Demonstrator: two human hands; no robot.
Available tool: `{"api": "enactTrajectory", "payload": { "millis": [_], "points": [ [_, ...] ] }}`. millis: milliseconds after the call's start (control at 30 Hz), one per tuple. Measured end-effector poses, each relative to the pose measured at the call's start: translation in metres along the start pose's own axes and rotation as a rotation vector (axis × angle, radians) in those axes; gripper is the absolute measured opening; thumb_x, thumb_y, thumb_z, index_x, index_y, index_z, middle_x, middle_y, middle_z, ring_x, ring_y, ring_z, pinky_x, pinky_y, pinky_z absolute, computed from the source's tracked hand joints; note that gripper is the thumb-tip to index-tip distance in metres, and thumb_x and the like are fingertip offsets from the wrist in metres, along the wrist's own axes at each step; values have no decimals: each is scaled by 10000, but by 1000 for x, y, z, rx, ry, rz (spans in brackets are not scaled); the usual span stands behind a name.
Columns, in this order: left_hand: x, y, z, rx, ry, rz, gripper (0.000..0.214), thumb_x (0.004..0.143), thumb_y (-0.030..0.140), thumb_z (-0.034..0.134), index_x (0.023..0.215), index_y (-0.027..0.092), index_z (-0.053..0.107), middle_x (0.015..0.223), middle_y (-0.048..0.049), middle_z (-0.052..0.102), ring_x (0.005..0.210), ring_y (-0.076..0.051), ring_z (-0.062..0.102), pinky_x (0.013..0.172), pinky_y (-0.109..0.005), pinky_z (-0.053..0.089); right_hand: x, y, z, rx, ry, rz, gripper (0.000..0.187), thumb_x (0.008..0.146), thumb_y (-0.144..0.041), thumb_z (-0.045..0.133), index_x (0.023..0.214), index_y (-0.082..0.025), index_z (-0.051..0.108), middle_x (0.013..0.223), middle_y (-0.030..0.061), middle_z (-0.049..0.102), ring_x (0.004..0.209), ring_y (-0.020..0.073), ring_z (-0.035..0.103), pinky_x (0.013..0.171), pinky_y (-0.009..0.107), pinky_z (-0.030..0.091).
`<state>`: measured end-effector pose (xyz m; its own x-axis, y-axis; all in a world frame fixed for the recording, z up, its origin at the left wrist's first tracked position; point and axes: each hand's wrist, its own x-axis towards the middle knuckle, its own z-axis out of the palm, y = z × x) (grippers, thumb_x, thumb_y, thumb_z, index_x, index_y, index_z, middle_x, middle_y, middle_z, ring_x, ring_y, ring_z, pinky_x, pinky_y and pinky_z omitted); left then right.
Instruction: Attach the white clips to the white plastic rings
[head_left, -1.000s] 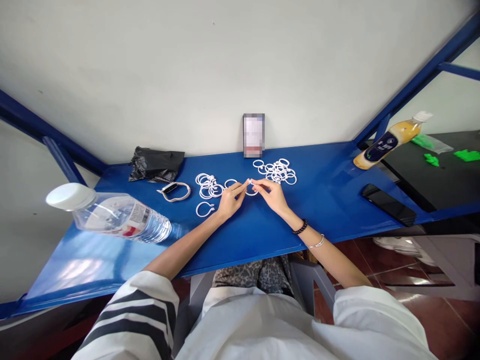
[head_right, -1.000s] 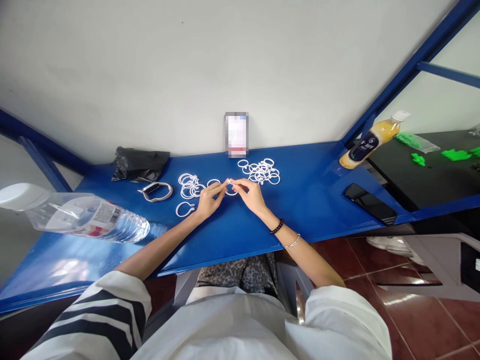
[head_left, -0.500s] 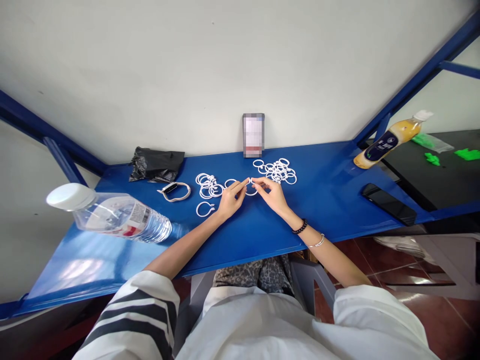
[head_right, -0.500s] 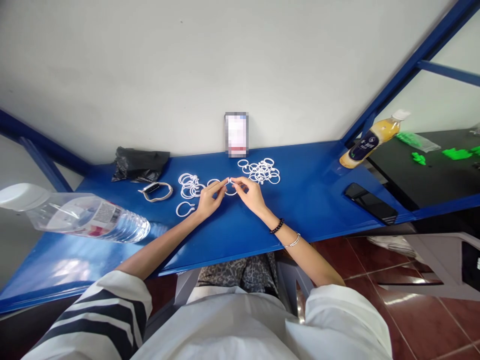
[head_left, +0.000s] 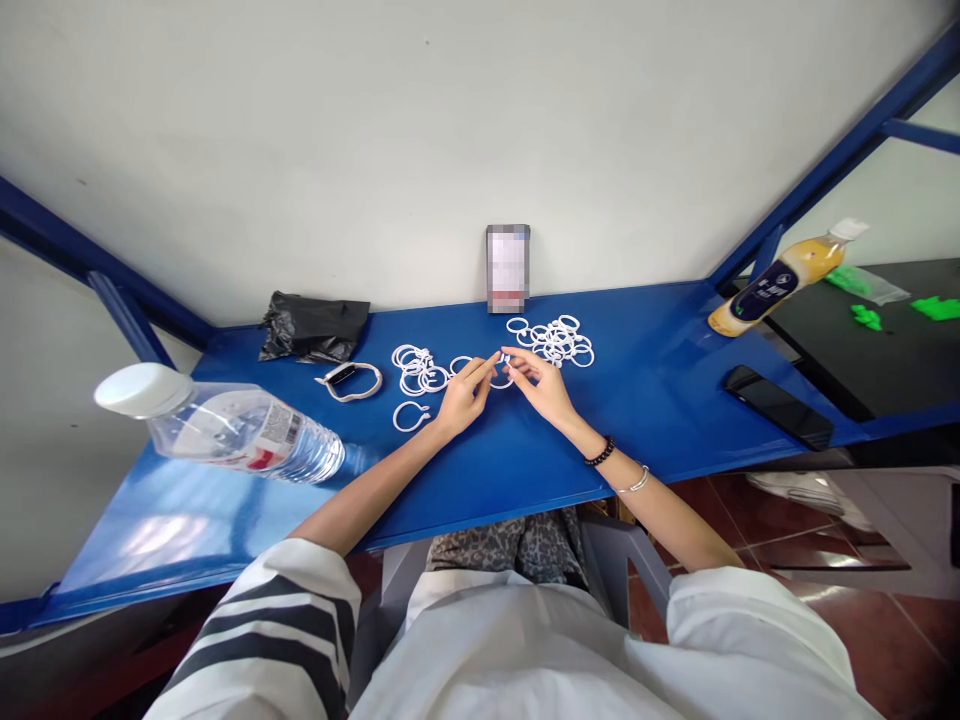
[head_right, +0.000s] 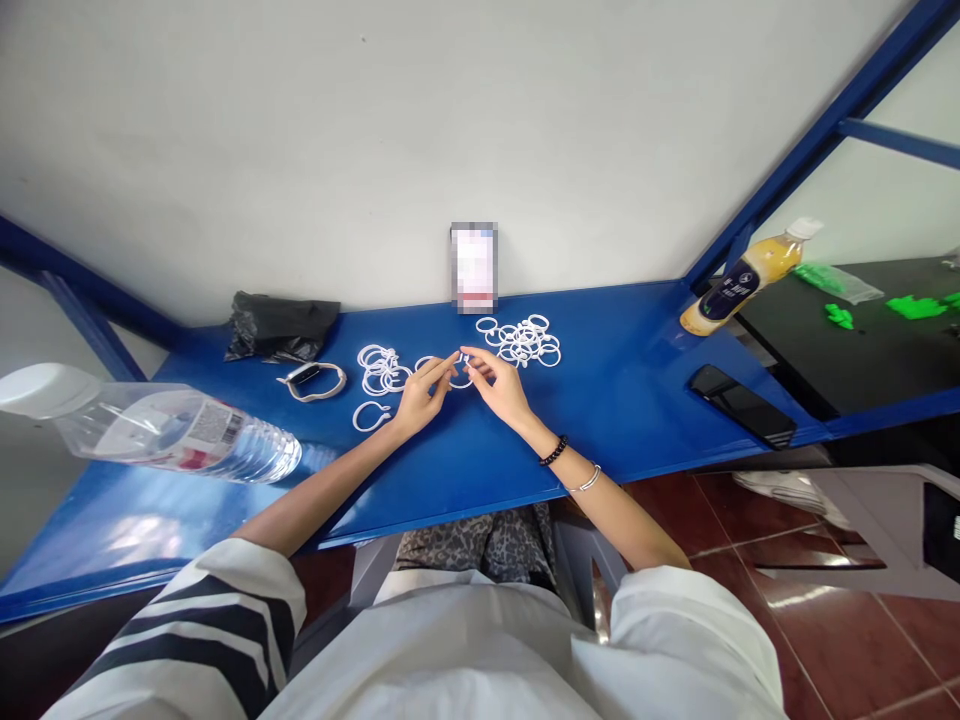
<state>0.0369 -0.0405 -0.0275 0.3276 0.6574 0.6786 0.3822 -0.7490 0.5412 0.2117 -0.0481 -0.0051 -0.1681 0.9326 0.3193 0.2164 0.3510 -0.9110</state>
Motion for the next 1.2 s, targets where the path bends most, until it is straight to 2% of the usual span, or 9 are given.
{"api": "enactTrajectory", "payload": {
  "millis": [167,367,500,600,733,867,1033,1200],
  "points": [
    [0,0,0,5,18,-40,381,1005,235,375,1353,190,522,893,-58,637,686,-104,591,641,-220,511,0,0,0,85,-43,41,364,859,-357,591,1198,-231,630,911,48,696,787,168,676,773,328,564],
    [1,4,-1,35,18,-95,378,990,309,431,1337,193,529,912,-58,640,652,-104,576,602,-222,507,2,3,1,192,-7,105,369,822,-417,642,1148,-246,622,855,24,669,752,168,679,750,331,582],
    [1,7,-2,28,-9,-107,415,941,360,536,1323,199,518,1050,-80,615,649,-88,560,558,-200,497,3,7,0,232,44,144,411,803,-419,661,1174,-252,605,864,20,660,725,161,672,737,332,588],
    [1,6,-2,12,-19,-70,371,904,366,598,1225,181,567,1110,-96,584,686,-86,568,541,-184,488,4,8,-1,256,79,177,445,789,-406,676,1203,-266,592,896,20,659,722,158,669,755,341,590],
    [1,4,-1,18,-3,-63,243,900,363,605,1046,169,616,1059,-78,589,667,-76,555,542,-181,476,4,7,-1,310,65,237,445,766,-394,695,1181,-255,610,881,13,656,733,155,669,750,333,588],
    [1,4,-1,14,5,-97,231,910,392,584,933,165,617,965,-52,611,619,-73,537,540,-190,465,4,5,-1,327,22,263,405,787,-412,676,1147,-233,636,861,16,668,749,142,656,733,301,578],
    [1,4,-1,-19,-26,-118,266,939,417,522,879,168,592,896,-47,618,654,-101,563,568,-209,470,4,0,-2,284,17,259,359,835,-467,613,1102,-229,640,856,21,667,748,134,642,667,258,557],
    [2,6,-3,-35,-39,-142,327,983,424,414,844,171,567,743,-20,607,585,-107,546,573,-232,447,5,2,-1,223,25,216,328,852,-500,578,1029,-231,642,907,29,663,749,133,649,656,258,554]
  ]
}}
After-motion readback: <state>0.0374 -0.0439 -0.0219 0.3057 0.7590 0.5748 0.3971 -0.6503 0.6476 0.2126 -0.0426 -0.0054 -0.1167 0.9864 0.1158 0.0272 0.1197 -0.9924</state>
